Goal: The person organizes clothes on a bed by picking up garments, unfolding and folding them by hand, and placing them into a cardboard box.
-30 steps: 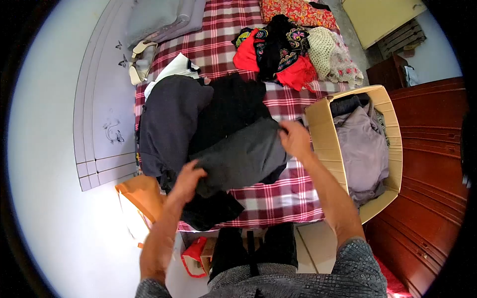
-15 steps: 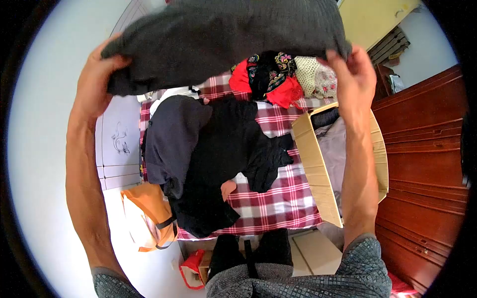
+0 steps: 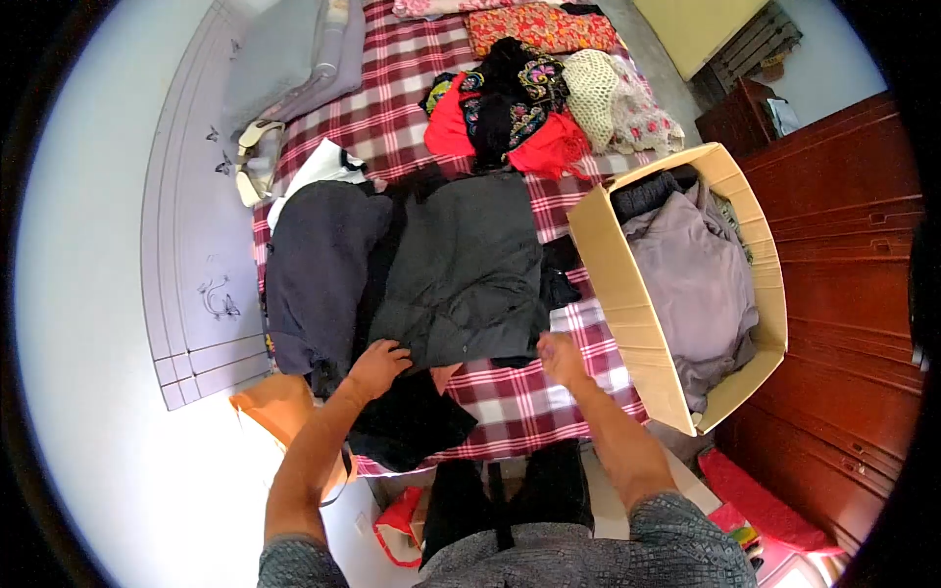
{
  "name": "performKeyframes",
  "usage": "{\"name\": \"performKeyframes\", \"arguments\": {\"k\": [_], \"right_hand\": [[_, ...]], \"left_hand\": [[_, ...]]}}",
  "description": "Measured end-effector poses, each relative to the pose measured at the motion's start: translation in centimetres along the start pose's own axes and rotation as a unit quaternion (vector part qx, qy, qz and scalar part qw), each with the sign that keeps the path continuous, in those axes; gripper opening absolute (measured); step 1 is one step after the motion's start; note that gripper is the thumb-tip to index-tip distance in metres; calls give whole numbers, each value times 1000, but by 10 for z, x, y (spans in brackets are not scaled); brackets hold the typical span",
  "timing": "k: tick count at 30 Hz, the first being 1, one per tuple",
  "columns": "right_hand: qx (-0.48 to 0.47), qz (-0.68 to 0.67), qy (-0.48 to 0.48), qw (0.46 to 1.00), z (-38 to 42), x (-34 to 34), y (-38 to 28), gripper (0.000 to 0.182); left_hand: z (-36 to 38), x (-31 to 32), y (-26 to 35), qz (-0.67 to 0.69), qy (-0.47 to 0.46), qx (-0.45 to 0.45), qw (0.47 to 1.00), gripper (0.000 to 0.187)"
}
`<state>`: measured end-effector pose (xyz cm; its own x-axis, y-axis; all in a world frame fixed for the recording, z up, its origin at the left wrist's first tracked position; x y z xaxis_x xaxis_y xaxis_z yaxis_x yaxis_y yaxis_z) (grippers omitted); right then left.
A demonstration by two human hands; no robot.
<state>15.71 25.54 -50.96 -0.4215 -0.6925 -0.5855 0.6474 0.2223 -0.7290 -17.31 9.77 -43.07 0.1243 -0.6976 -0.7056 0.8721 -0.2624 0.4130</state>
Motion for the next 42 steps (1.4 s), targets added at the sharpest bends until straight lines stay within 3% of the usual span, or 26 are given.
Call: {"name": "performKeyframes", "arguments": {"k": [1,2,3,5,8,10,12,13,14,16,17,18,20,21,22,24,25,26,28,30,32,36,38,39,41,42], "right_hand": [[72,4,-54,996,3,17,15,29],[76,4,-55,996,7,22,20,29],[72,28,-29,997,5,13,4,43],[96,8,-7,995,2,-4,-25,72],[117,11,54,992,-15,-3,-35,85],[116,-71,99,986,-31,12,-20,97],[265,-221,101,933,-42,18,-5,101],[289,-248,88,921,-46,20,-3,87],[293,-248,88,919,-47,20,-4,87],[223,-238,56,944,-58,17,-23,63],[195,-242,69,948,-49,10,-37,42],[196,-243,69,948,-41,11,-36,42],[4,-50,3,999,-25,16,-62,39],[-42,10,-6,999,-14,28,-57,49],[-42,9,-5,999,-6,33,-55,49],[-34,35,20,999,2,31,-57,71],[39,-16,-28,999,3,37,-47,88],[42,-19,-29,999,1,36,-49,88],[179,40,-199,963,-5,52,-39,90],[127,15,-159,979,-9,64,-25,82],[55,131,-160,977,-16,68,-25,70],[-32,123,-90,988,-13,32,-57,54],[-56,-33,-64,996,-2,-2,-75,49],[-57,-32,-64,996,4,-16,-79,49],[143,-70,-246,956,37,-7,-41,29],[124,-84,-245,958,50,-23,-47,30]], "left_hand": [[-11,3,2,-22,-24,-64,997,52],[-17,5,3,-44,-50,-127,990,53],[-22,12,5,-47,-47,-152,986,63],[-27,-11,31,-56,-76,-157,983,69],[-43,0,29,-83,-103,-153,979,82],[-52,19,18,-37,-70,-188,979,79],[-60,35,11,-66,-25,-192,979,72],[-59,29,13,-96,23,-198,975,66],[-57,32,14,-94,20,-196,976,66],[-51,18,26,-99,-1,-157,983,51],[-48,15,25,-100,-3,-155,983,51],[-45,17,24,-97,-31,-127,987,44],[-38,21,18,-93,-58,-100,989,38],[-35,21,17,-101,-50,-68,991,30],[-32,20,20,-109,-42,-36,992,25],[-28,18,25,-145,-59,-10,988,29],[-25,20,31,-178,-78,17,981,34],[-25,19,33,-179,-82,18,980,34],[-26,5,38,-169,-11,-6,985,45],[-36,10,37,-182,-31,-19,983,49],[-44,15,33,-195,-46,-36,979,53],[-44,10,26,-159,-73,-50,983,44],[-34,-10,37,-137,-70,-43,987,42],[-26,-26,53,-115,-83,-20,990,39],[-4,-41,79,-106,-65,32,992,38],[8,-46,89,-105,-67,31,992,38]]}}
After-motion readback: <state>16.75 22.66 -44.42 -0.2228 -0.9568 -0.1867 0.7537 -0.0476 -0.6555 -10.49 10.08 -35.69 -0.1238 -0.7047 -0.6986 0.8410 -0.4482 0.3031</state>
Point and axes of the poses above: each hand's wrist, its own z-axis away from the middle knuckle, its own x-axis out of the palm, y = z × x, the point moved 8 cm from there along -z, towards the middle knuckle, and after that the axes turned 13 degrees about -y, right-handed, at the moved point
